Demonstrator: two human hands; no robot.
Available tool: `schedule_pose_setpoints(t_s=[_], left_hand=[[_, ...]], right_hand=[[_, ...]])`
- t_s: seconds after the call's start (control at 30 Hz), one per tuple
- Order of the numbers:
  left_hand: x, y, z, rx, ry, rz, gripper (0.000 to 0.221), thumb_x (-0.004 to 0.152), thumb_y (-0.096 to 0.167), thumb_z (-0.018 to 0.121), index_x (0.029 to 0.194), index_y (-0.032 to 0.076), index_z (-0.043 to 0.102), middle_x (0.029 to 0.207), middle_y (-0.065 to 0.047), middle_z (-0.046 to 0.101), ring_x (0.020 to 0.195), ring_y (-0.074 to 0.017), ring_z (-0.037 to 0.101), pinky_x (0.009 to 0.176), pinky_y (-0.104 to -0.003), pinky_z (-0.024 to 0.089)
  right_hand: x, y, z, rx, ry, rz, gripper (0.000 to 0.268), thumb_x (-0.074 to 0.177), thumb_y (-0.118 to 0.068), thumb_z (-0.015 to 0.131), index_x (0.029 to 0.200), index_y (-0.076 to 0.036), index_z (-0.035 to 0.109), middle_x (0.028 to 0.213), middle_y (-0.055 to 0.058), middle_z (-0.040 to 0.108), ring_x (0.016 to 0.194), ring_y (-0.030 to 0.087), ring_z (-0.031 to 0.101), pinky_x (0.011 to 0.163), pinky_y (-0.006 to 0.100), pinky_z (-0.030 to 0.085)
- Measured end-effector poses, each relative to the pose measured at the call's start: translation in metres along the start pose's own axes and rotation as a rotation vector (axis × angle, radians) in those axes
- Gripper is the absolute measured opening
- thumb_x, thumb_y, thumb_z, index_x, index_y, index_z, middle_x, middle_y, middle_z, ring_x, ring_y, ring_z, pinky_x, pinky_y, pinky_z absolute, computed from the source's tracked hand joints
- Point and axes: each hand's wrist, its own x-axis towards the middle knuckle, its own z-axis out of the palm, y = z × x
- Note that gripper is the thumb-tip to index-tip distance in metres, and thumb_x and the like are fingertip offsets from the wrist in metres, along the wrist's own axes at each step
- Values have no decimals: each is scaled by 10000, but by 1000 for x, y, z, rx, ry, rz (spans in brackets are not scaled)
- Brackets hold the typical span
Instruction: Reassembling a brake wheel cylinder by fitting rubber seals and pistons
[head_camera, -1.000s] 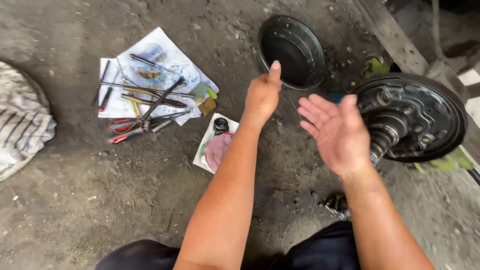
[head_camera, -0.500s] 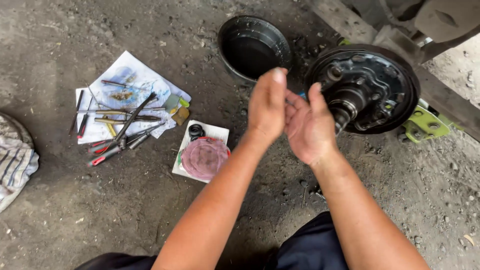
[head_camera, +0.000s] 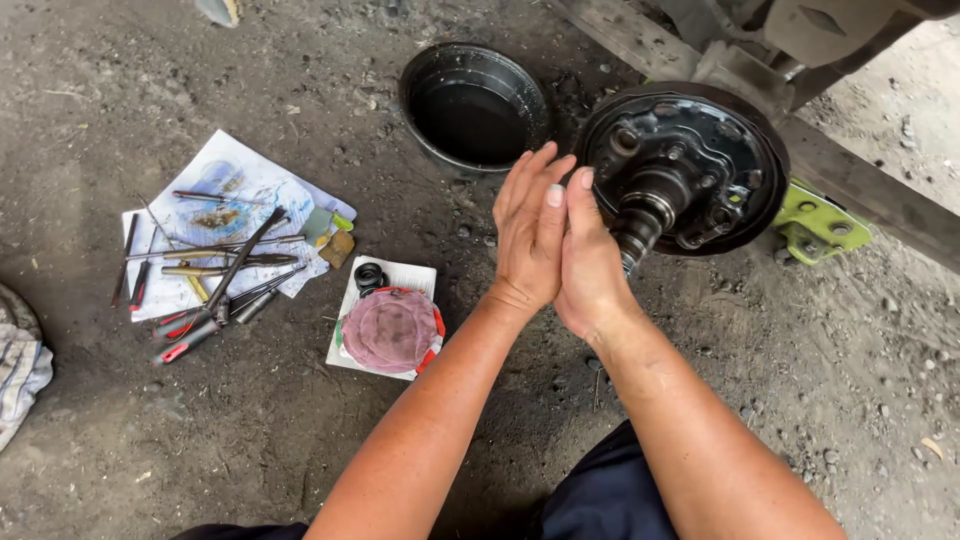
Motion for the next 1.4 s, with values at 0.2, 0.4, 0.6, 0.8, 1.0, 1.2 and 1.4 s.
schedule_pose_setpoints(t_s=[0.2, 0.4, 0.6, 0.8, 1.0, 1.2, 1.4], left_hand=[[20, -15, -14, -20, 84, -63, 651, 1116, 498, 234, 1386, 55, 629, 1572, -173, 490, 1510, -348, 400, 1272, -458, 251], [35, -42, -29, -300, 208, -173, 698, 1097, 544, 298, 1381, -9, 615, 1556, -209, 484, 1482, -334, 424, 1234, -434, 283], [47, -63, -38, -345, 306, -297, 759, 1070, 600, 265, 1338, -12, 625, 1383, -170, 634, 1317, -293, 547, 1158, -428, 380], [42, -51, -39, -332, 267, -369, 820, 1015, 669, 253, 1299, 15, 658, 1301, -140, 670, 1186, -265, 600, 1015, -410, 438], [41, -48, -43, -389, 270, -419, 846, 994, 696, 255, 1294, 19, 663, 1280, -134, 678, 1151, -253, 613, 970, -413, 459], [47, -49, -46, -442, 286, -445, 886, 971, 732, 260, 1299, 7, 649, 1299, -134, 677, 1141, -257, 649, 960, -403, 480], [48, -52, -54, -476, 305, -473, 917, 948, 756, 268, 1296, 0, 653, 1301, -143, 681, 1118, -260, 661, 936, -402, 487]], right_hand=[[-10, -3, 1, -124, -98, -51, 923, 1007, -684, 266, 1515, 80, 370, 1593, 230, 440, 1526, 297, 370, 1266, 427, 199], [-15, -7, -2, -271, -50, -78, 928, 989, -701, 315, 1400, 100, 542, 1334, 248, 674, 1319, 282, 582, 1203, 457, 302], [-16, -5, -3, -417, 50, -264, 734, 1021, -603, 432, 1391, 18, 559, 1212, 163, 709, 997, 172, 640, 927, 356, 507], [-12, -4, 0, -473, -6, -102, 538, 1040, -456, 506, 1355, -37, 623, 1002, 98, 734, 652, 106, 597, 605, 247, 513], [-20, -8, 9, -570, -4, -45, 442, 1000, -406, 561, 1291, -86, 651, 784, 82, 687, 530, 80, 606, 482, 221, 493], [-12, -12, 8, -403, -8, -163, 428, 1035, -347, 580, 1329, -36, 587, 1000, -31, 712, 574, 69, 613, 504, 231, 490], [-14, -8, 11, -395, 1, -58, 436, 1038, -335, 606, 1288, 14, 680, 781, 112, 694, 484, 81, 553, 436, 236, 437]])
